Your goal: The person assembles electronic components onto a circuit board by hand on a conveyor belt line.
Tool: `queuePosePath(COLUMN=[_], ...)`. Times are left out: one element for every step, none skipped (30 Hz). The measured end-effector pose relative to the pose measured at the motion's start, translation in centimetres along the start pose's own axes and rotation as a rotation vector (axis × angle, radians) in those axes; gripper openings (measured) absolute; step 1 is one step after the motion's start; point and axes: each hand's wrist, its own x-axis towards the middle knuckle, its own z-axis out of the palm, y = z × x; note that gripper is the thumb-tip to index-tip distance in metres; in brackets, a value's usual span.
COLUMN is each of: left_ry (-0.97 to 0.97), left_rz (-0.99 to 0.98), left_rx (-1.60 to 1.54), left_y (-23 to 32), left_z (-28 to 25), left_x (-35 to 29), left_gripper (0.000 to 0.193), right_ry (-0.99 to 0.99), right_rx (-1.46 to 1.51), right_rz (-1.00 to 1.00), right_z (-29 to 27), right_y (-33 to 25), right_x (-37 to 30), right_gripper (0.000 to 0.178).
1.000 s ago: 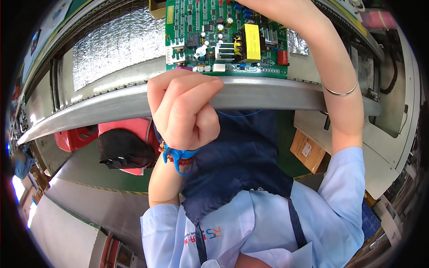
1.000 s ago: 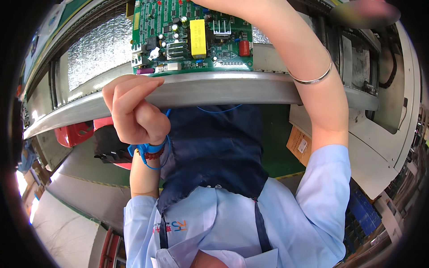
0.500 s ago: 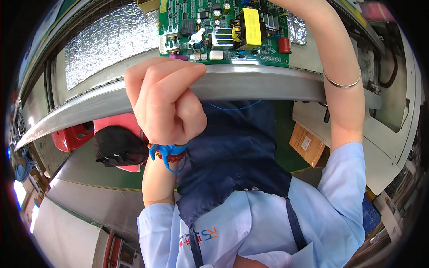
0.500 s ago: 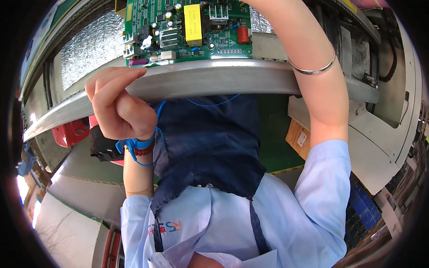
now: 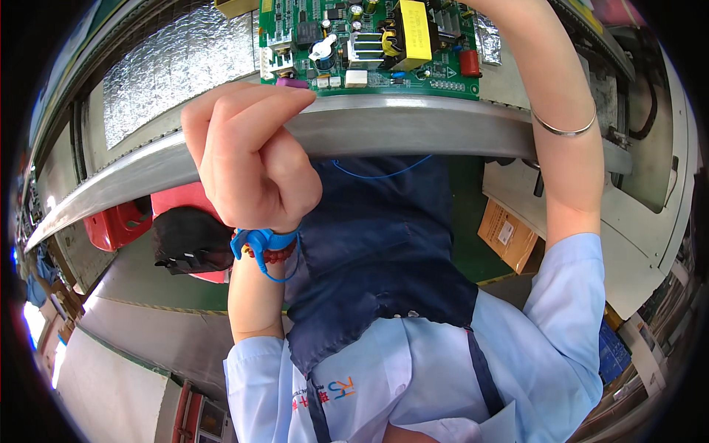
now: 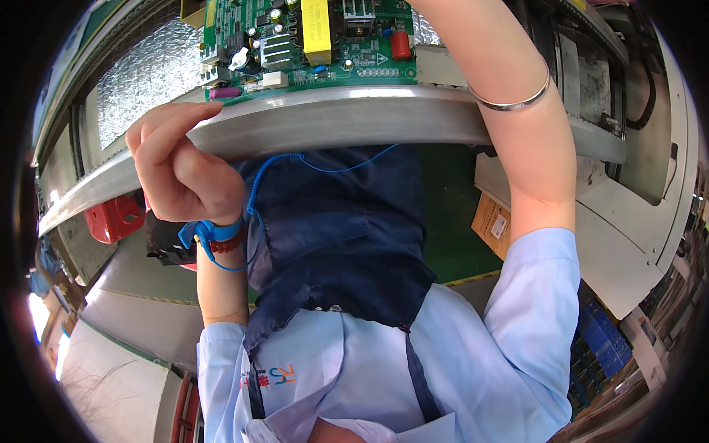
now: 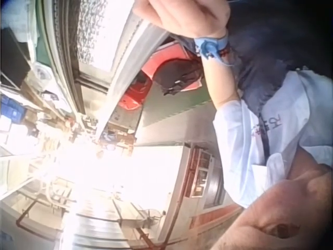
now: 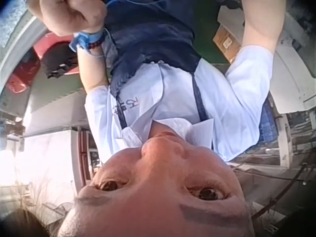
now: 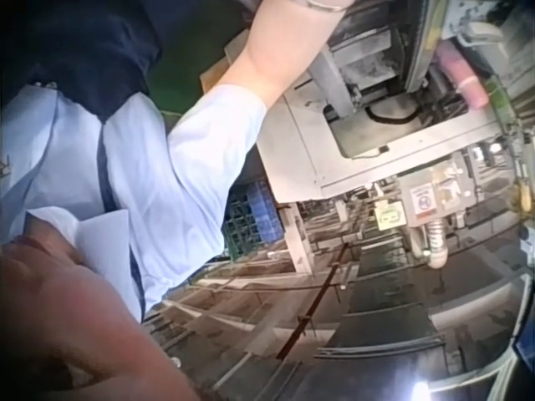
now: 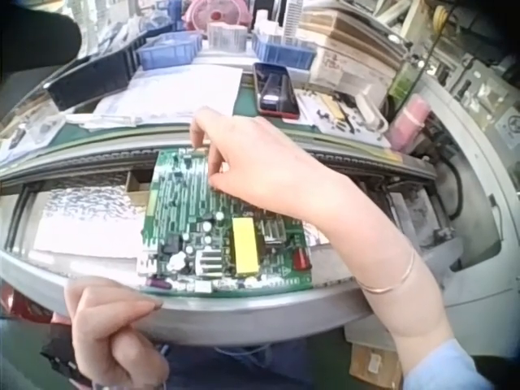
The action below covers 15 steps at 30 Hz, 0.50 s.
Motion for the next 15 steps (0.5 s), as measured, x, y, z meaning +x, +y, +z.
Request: queuePosePath(left_ry=[-0.001,-0.002,-0.002,0.0,-0.001,-0.003,-0.003,-0.003,0.005,0.012,0.011,0.012,0.013,0.013,0.014], left_rz=[-0.002,-0.002,0.0,0.003,0.003,0.005,0.009,0.009,0.009,0.009,0.008,0.014,0.018,0.017,0.023], left_rx=[0.008,0.008,0.007,0.005,0.004,-0.003,-0.009,-0.01,-0.013,-0.016,-0.017,-0.019,-0.02,-0.02,-0.018], left_y=[0.02,0.03,0.03,0.0,-0.03,-0.07,-0.04,0.02,0.08,0.08,0.05,0.0,-0.02,-0.04,-0.06], left_z=[-0.03,-0.04,-0.03,-0.01,0.0,0.01,0.0,0.02,0.06,0.11,0.13,0.13,0.12,0.1,0.08], left_x=[0.01,0.01,-0.01,0.01,0.03,0.04,0.08,0.12,0.15,0.17,0.19,0.22,0.2,0.21,0.25], left_gripper=[0.023,0.023,0.023,0.023,0.023,0.023,0.023,0.023,0.022,0.022,0.022,0.022,0.022,0.022,0.022], right_ry=[0.001,0.001,0.001,0.001,-0.002,-0.006,-0.006,-0.005,-0.004,-0.004,-0.002,0.0,-0.001,-0.002,-0.004], right_rx=[0.001,-0.01,-0.021,-0.021,-0.033,-0.045,-0.045,-0.052,-0.059,-0.059,-0.063,-0.066,-0.066,-0.069,-0.072], right_rz=[0.001,-0.009,-0.018,-0.017,-0.017,-0.016,-0.016,-0.01,-0.004,-0.002,-0.005,-0.008,-0.007,-0.007,-0.008], right_z=[-0.02,-0.03,-0.02,-0.04,-0.04,-0.04,-0.09,-0.14,-0.19,-0.18,-0.19,-0.21,-0.18,-0.17,-0.17], right_y=[0.05,0.11,0.17,0.24,0.31,0.36,0.32,0.29,0.26,0.3,0.34,0.37,0.37,0.37,0.36], right_x=[-0.01,-0.03,-0.06,-0.05,-0.04,-0.05,-0.08,-0.1,-0.14,-0.16,-0.18,-0.18,-0.22,-0.25,-0.25], right_gripper=[0.027,0.027,0.027,0.027,0.027,0.027,0.027,0.027,0.027,0.027,0.027,0.028,0.028,0.028,0.028])
